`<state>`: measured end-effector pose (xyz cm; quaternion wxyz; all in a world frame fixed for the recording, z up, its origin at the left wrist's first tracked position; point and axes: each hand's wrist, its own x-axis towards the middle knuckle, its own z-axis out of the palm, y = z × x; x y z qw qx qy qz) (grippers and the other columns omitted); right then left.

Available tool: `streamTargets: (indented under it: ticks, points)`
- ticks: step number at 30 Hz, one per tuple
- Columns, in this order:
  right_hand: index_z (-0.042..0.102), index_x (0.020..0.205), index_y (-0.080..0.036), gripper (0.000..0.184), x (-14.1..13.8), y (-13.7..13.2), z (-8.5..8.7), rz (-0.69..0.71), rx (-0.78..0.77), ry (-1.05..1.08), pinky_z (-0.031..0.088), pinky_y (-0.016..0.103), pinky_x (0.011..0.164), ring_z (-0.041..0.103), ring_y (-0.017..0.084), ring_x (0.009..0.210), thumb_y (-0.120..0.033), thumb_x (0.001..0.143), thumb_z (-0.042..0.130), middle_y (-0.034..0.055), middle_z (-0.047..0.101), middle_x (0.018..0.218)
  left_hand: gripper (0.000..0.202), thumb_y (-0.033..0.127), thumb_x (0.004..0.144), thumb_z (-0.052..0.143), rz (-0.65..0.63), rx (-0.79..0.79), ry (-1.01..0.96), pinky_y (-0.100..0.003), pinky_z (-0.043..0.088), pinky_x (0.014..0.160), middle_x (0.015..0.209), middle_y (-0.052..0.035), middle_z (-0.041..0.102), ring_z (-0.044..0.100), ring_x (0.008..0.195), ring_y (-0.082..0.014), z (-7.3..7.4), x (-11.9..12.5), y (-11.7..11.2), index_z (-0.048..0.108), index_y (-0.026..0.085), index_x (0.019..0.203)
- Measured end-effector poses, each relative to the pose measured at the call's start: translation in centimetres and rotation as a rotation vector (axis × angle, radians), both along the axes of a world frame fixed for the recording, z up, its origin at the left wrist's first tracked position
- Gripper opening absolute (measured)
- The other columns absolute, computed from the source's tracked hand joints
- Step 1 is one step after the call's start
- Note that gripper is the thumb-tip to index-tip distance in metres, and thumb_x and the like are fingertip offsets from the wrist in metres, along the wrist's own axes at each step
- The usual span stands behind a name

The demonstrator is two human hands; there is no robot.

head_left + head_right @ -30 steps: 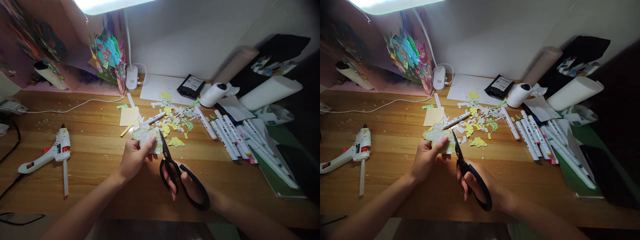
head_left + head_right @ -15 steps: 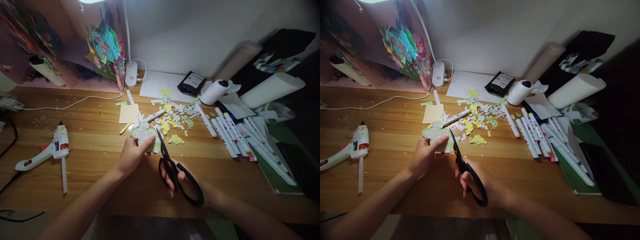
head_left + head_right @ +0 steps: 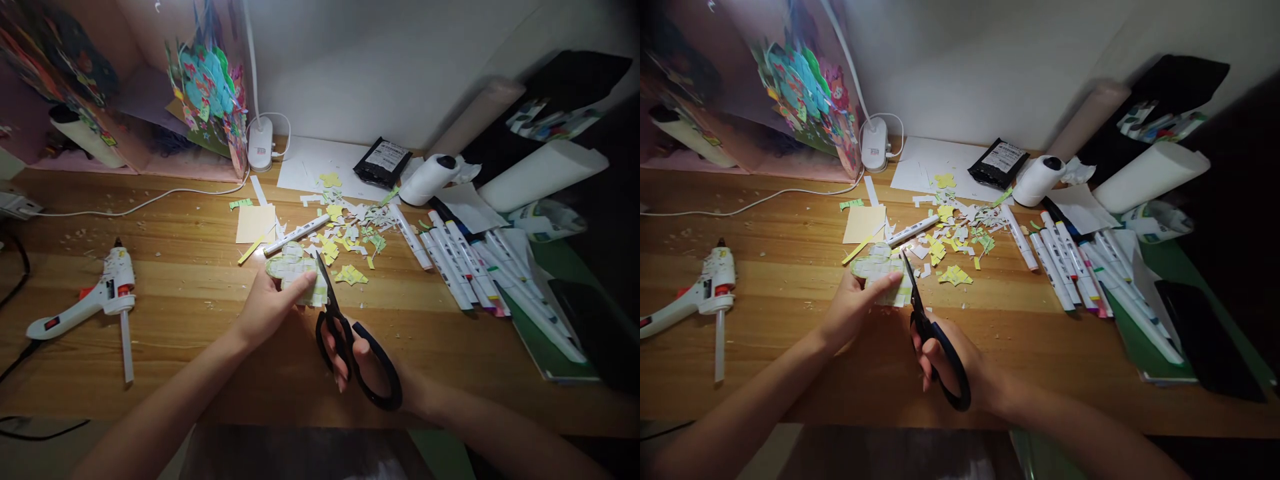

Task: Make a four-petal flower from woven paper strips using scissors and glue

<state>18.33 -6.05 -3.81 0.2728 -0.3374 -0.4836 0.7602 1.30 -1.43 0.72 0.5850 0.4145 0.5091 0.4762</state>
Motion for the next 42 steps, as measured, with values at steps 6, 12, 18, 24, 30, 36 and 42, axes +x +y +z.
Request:
streamTargets:
  ticks: [6, 12, 18, 24, 30, 36, 42]
  points:
    - [0.046, 0.083, -0.019, 0.061, 0.0, -0.3, -0.1, -0.016, -0.017, 0.033, 0.041, 0.021, 0.040, 0.040, 0.007, 0.040, -0.078, 0.070, 0.044, -0.0074, 0.043, 0.054, 0.022, 0.034, 0.073, 0.068, -0.025, 0.029, -0.038, -0.016, 0.045, 0.045, 0.074, -0.0020, 0.066, 0.058, 0.058, -0.0108, -0.5, 0.0, 0.0, 0.062, 0.015, 0.082]
    - [0.048, 0.080, -0.019, 0.060, -0.1, 0.0, 0.9, -0.011, -0.005, 0.004, 0.041, 0.020, 0.038, 0.037, 0.006, 0.039, -0.078, 0.067, 0.047, -0.0080, 0.041, 0.052, 0.021, 0.031, 0.073, 0.069, -0.038, 0.042, -0.090, -0.015, 0.048, 0.053, 0.079, -0.0015, 0.068, 0.060, 0.063, -0.0092, -0.8, -0.2, 0.1, 0.064, 0.016, 0.086]
    - [0.049, 0.080, -0.019, 0.059, 0.4, -0.1, 0.5, 0.019, 0.016, 0.020, 0.040, 0.019, 0.038, 0.037, 0.007, 0.039, -0.077, 0.069, 0.047, -0.0077, 0.041, 0.050, 0.020, 0.031, 0.069, 0.071, -0.029, 0.012, -0.099, -0.015, 0.048, 0.051, 0.073, -0.0008, 0.066, 0.058, 0.058, -0.0086, -0.6, -0.7, 0.2, 0.065, 0.016, 0.079]
    - [0.048, 0.078, -0.019, 0.060, 0.4, -0.2, 0.7, 0.009, 0.034, -0.021, 0.040, 0.019, 0.037, 0.037, 0.007, 0.039, -0.078, 0.068, 0.047, -0.0076, 0.041, 0.051, 0.018, 0.030, 0.067, 0.071, -0.042, -0.008, -0.095, -0.015, 0.044, 0.045, 0.064, 0.0011, 0.062, 0.051, 0.051, -0.0068, -0.3, -1.0, 0.4, 0.062, 0.015, 0.074]
    - [0.047, 0.077, -0.020, 0.059, 0.3, -0.4, 0.4, 0.000, 0.013, -0.024, 0.038, 0.018, 0.035, 0.033, 0.006, 0.036, -0.078, 0.068, 0.047, -0.0094, 0.038, 0.048, 0.019, 0.028, 0.066, 0.072, -0.052, -0.033, -0.141, -0.014, 0.042, 0.044, 0.063, 0.0029, 0.059, 0.048, 0.049, -0.0058, -0.2, -1.1, 0.4, 0.060, 0.016, 0.074]
    - [0.046, 0.076, -0.021, 0.058, 0.1, -0.6, 0.5, -0.020, -0.004, -0.019, 0.036, 0.018, 0.034, 0.033, 0.006, 0.035, -0.077, 0.067, 0.048, -0.0098, 0.038, 0.047, 0.017, 0.029, 0.069, 0.070, -0.090, -0.020, -0.140, -0.014, 0.039, 0.040, 0.058, 0.0042, 0.055, 0.044, 0.045, -0.0048, -0.4, -1.1, 0.6, 0.058, 0.016, 0.071]
    - [0.045, 0.076, -0.020, 0.059, 0.1, -0.3, 0.8, -0.105, -0.007, -0.023, 0.035, 0.018, 0.034, 0.034, 0.006, 0.034, -0.079, 0.068, 0.044, -0.0096, 0.039, 0.047, 0.018, 0.033, 0.072, 0.069, -0.102, 0.000, -0.126, -0.014, 0.039, 0.039, 0.061, 0.0035, 0.059, 0.048, 0.046, -0.0054, -0.4, -1.0, 0.7, 0.061, 0.016, 0.075]
